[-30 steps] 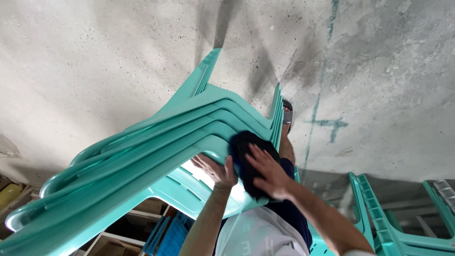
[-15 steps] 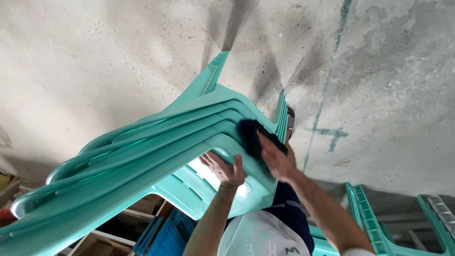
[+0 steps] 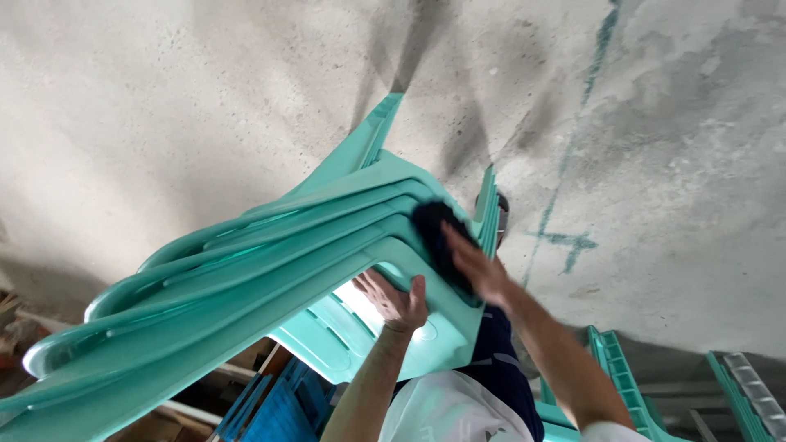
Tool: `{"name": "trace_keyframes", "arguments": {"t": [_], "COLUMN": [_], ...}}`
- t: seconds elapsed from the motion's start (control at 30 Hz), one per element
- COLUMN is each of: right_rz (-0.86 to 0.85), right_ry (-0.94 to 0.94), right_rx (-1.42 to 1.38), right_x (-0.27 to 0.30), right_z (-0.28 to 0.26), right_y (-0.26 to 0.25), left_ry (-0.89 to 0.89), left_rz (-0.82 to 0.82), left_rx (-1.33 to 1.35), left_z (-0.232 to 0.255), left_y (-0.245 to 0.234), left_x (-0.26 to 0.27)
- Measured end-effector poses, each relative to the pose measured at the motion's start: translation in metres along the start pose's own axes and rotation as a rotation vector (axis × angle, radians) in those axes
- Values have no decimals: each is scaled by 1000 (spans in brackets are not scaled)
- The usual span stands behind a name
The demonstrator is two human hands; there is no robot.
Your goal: The person cleans a stack of plastic chairs by wiping the seat and backrest of each one with a cloth, moving each chair aside to reach the next.
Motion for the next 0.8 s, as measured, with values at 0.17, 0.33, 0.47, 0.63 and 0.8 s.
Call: {"name": "trace_keyframes", "arguments": {"t": [0.17, 0.33, 0.47, 0.63, 0.8], "right_rz": [-31, 437, 540, 558, 578], "right_ry": [214, -97, -39, -210, 70], "right_rx": [172, -198, -989, -621, -952], "right_x": [108, 20, -42, 88, 136], "right_z": [-4, 169, 219, 187, 162], "right_y": [19, -23, -41, 66, 134], "left_ry": [-18, 10, -4, 68, 5], "left_rz": [-31, 4, 14, 49, 22], "left_rx": [-8, -2, -14, -13, -44], "left_z": [-1, 0, -2, 2, -16], "left_y": [1, -1, 1, 0, 17], "left_x": [-4, -3, -2, -6, 8]}}
Point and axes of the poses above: each hand's wrist, its own x-axis away from the middle knuckle, its own y-axis out of the palm, z = x × y, the point moved 1 cm from there along -x, towards the middle knuckle, and after that the axes turned 5 degrees about -x, right-handed, at the moved point
